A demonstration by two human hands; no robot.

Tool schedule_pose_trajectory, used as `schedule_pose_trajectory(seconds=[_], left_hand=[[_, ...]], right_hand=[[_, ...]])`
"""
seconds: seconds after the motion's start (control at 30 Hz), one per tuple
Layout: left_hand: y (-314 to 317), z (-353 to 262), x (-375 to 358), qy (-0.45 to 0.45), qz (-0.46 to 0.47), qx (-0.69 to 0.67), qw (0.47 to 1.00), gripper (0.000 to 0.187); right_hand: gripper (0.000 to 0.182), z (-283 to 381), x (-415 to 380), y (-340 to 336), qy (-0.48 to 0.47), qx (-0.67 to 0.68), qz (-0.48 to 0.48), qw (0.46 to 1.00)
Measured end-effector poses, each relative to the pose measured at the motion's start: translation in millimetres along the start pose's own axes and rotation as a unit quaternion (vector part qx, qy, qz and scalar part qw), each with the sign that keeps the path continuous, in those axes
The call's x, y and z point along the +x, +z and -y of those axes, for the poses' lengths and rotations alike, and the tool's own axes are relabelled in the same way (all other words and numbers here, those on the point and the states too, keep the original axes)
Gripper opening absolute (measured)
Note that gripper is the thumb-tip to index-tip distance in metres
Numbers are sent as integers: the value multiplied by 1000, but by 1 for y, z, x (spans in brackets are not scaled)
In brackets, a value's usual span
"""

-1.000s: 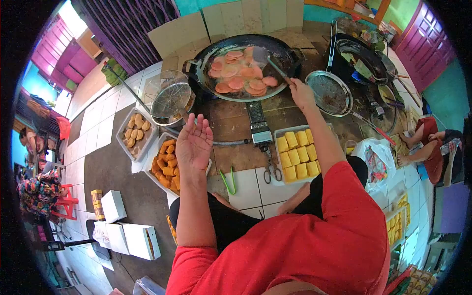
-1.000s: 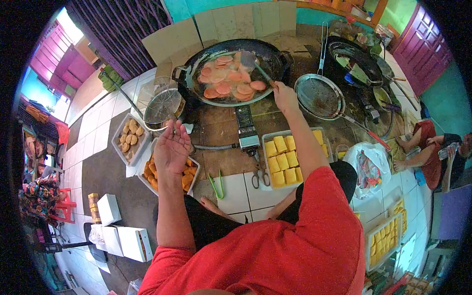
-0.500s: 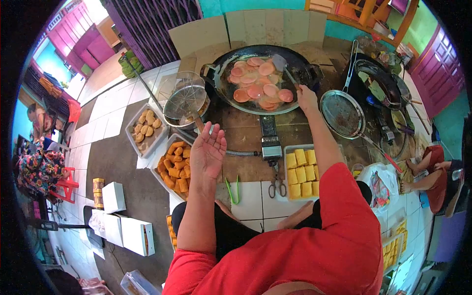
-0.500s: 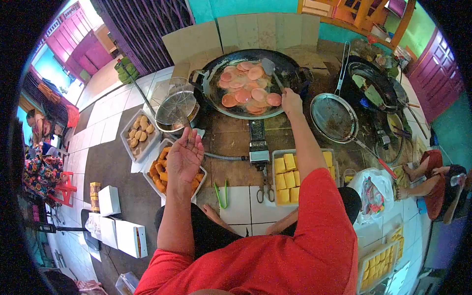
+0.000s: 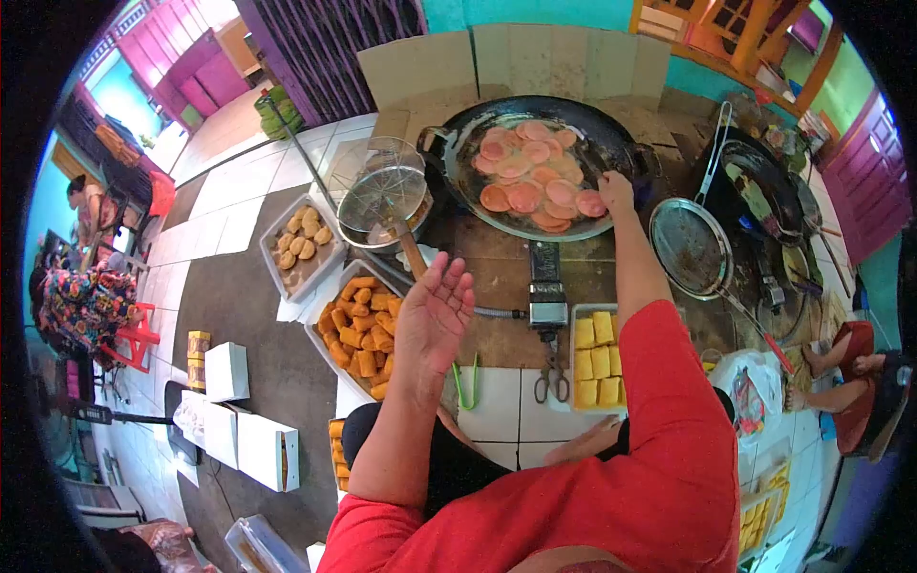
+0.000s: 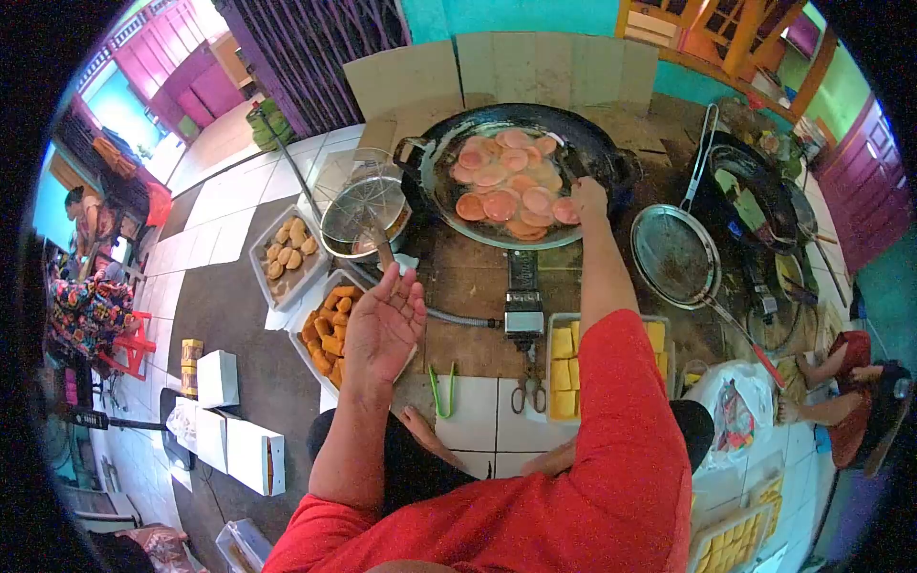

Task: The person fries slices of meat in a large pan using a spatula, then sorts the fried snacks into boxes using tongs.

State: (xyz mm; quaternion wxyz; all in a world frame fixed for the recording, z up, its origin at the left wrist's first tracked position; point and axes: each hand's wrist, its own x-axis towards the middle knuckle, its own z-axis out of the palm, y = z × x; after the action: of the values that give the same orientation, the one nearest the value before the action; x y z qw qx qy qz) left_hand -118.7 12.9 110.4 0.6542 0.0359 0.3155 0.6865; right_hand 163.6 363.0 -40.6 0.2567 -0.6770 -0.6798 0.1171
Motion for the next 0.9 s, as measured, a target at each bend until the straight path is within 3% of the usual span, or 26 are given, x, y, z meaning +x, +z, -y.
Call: schedule_pose_trajectory(seconds=[0.17, 0.3, 0.33, 0.4, 0.47, 0.5, 0.57, 0.6, 0.7, 0.73, 0.9], left_hand=[[5, 2, 2, -1, -26, 8, 1000, 28], [1, 1, 1, 10, -4, 7, 1000, 27], [1, -1, 0, 8, -1, 5, 1000, 26], [-1, -1, 2, 2, 14, 7, 1000, 25], [-7, 0, 3, 9, 66, 13, 998, 27], [-7, 0, 2, 3, 76, 6, 997, 26], [-8, -1, -2, -8, 81, -3, 997, 25], [-9, -2, -2, -9, 78, -5, 997, 24], [-13, -6, -6, -15, 83, -9, 996, 23], [-13, -7, -7, -16, 88, -10, 996, 22], [-19, -9, -8, -7, 99, -6, 995, 23]], right_hand=[[34, 50, -13, 22, -11, 85, 34, 996], [34, 54, -35, 28, -43, -6, 37, 998], [37, 54, -48, 22, -80, 19, 22, 996], [43, 58, -66, 7, -104, 62, 84, 989], [42, 70, -98, -27, -174, -75, 92, 977], [41, 70, -115, -38, -183, 47, 49, 981], [39, 54, -129, -39, -193, 72, 23, 978], [39, 37, -126, -32, -191, -21, 50, 980], [39, 32, -157, -65, -230, -50, -14, 972], [30, 35, -166, -79, -205, -60, -5, 977], [30, 31, -219, -154, -231, -43, -7, 972]])
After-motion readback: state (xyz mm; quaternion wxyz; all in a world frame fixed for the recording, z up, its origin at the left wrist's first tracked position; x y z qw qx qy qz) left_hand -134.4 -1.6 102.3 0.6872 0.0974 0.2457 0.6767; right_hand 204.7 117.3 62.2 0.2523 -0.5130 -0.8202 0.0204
